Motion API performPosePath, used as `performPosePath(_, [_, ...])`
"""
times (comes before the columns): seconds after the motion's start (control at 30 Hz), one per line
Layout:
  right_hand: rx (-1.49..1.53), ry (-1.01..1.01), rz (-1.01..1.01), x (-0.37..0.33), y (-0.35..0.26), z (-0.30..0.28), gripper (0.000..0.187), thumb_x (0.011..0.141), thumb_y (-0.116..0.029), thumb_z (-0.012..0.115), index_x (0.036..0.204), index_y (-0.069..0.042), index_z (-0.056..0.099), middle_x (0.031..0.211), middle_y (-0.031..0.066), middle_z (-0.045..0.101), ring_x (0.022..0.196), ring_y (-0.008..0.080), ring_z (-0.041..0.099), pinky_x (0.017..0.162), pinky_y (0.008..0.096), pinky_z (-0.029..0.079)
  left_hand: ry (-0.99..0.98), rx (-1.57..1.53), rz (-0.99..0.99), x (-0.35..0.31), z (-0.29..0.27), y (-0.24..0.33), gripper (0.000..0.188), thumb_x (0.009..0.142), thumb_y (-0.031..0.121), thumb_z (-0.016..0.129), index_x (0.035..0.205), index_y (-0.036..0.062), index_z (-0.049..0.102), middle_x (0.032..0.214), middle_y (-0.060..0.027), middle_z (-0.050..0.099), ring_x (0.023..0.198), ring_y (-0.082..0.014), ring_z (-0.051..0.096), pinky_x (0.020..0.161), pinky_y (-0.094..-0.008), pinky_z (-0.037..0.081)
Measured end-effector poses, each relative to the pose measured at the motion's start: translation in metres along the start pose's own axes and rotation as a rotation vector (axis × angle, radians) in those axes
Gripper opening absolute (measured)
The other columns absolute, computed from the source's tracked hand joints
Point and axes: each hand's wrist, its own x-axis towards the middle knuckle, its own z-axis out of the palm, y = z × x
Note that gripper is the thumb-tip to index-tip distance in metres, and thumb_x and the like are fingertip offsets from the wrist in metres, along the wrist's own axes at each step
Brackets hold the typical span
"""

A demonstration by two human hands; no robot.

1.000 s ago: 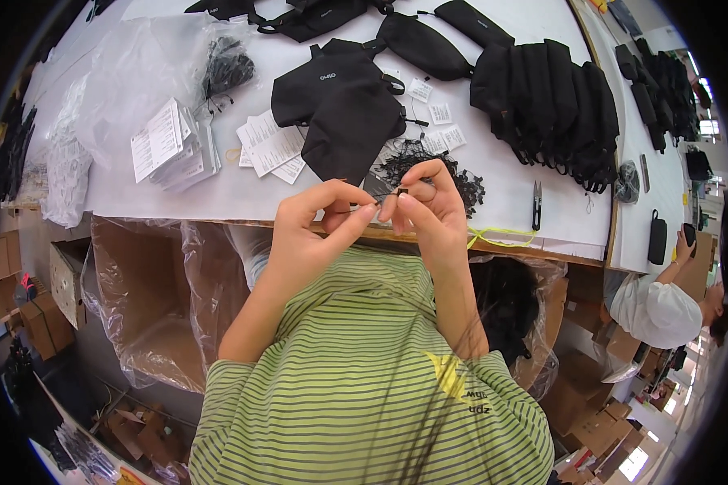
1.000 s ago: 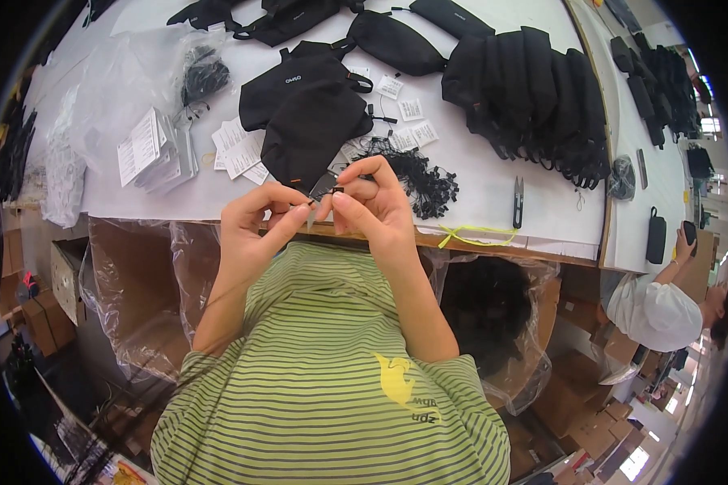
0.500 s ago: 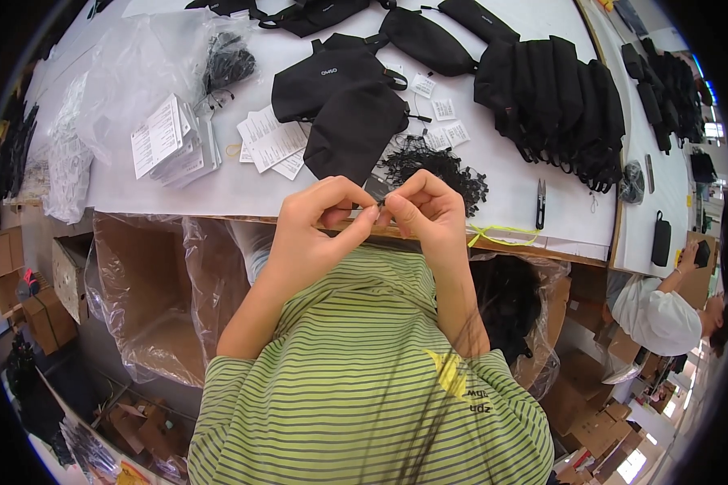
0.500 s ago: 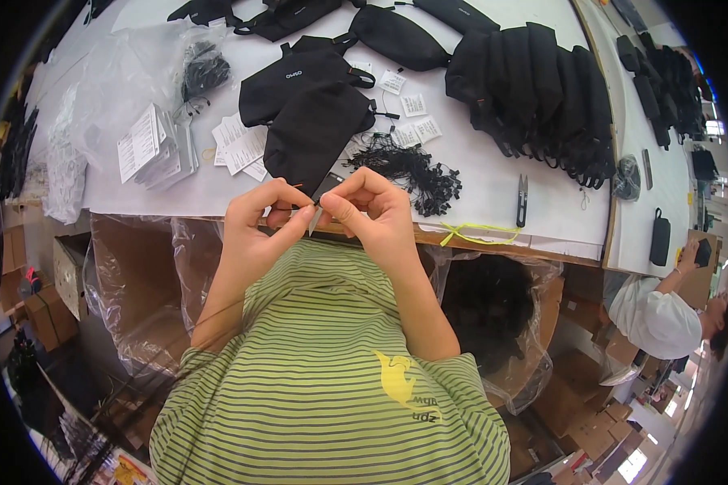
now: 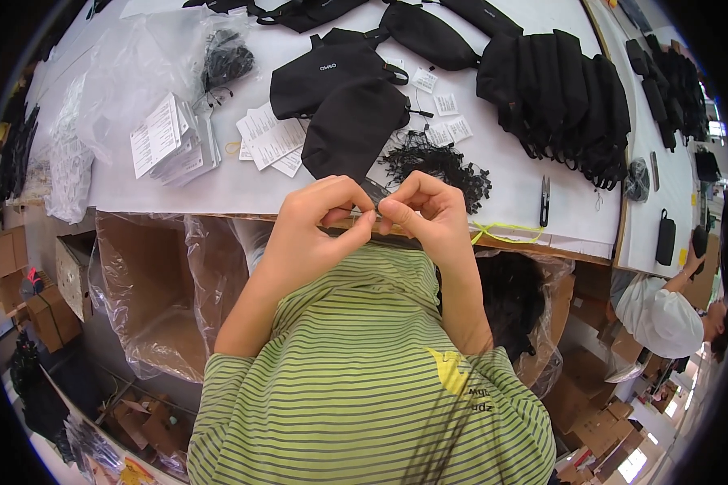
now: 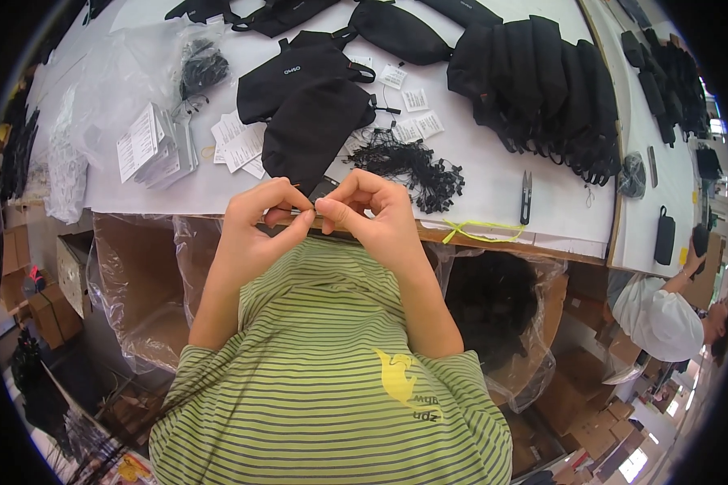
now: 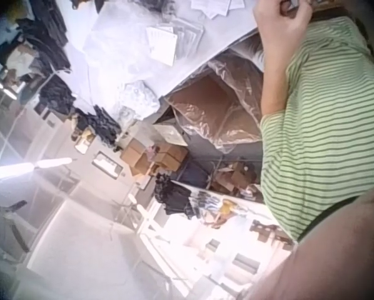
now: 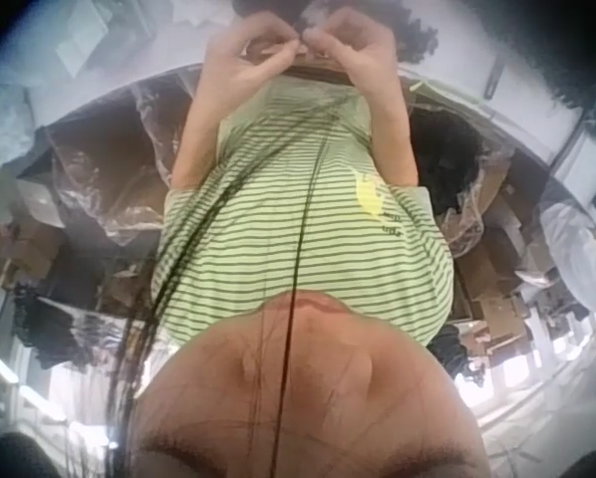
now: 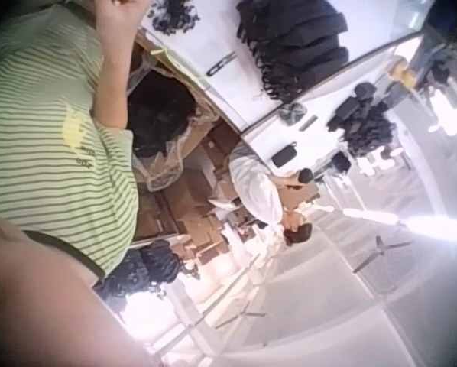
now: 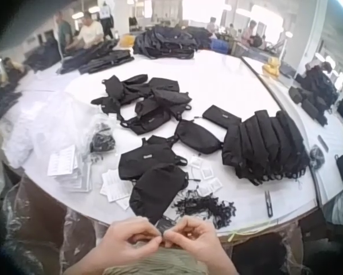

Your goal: Attaching labels and small black components to black fabric pouches at a workbench.

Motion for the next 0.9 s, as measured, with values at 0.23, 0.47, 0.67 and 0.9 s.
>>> performPosePath(0.23, [-0.096,0.032,-0.022,0.000,-0.007,-0.002,0.015,0.084,-0.008,0.070,0.080,-0.001,0.058,0.073,0.0032,0.064,0.065,0.0072,0.061,0.059,0.0195,0.045,-0.086,0.029,-0.060,0.011,-0.004,-0.004,0.006,0.078,0.004,0.064,0.082,0.0014,0.060,0.070,-0.0038,0.051,0.058,-0.0113,0.043,0.053,-0.0248,0.036])
performPosePath(0.47, [0.057,-0.054,-0.081,-0.016,-0.006,-0.011,0.017,0.082,-0.009,0.070,0.080,-0.002,0.055,0.069,0.0057,0.059,0.056,0.0089,0.056,0.048,0.0184,0.036,-0.503,0.658,0.246,0.102,0.000,-0.049,0.044,0.069,-0.009,0.057,0.110,0.0090,0.061,0.112,-0.0031,0.062,0.114,-0.0260,0.048,0.098,-0.0349,0.038])
performPosePath(0.67, [0.130,-0.072,-0.067,-0.032,0.003,-0.036,0.016,0.082,-0.013,0.069,0.080,-0.003,0.057,0.071,0.0024,0.060,0.063,0.0090,0.060,0.051,0.0193,0.037,-0.712,0.903,0.632,0.123,0.017,-0.057,0.051,0.063,-0.007,0.064,0.111,0.0108,0.060,0.118,-0.0021,0.058,0.118,-0.0250,0.046,0.102,-0.0361,0.036])
performPosePath(0.9, [0.229,0.004,-0.166,-0.037,0.006,-0.064,0.014,0.083,-0.011,0.066,0.083,-0.003,0.054,0.075,0.0051,0.059,0.063,0.0082,0.055,0.051,0.0186,0.034,-0.269,1.035,0.703,0.112,-0.012,-0.047,0.025,0.068,0.003,0.067,0.089,0.0067,0.055,0.097,-0.0043,0.056,0.099,-0.0233,0.052,0.089,-0.0355,0.042])
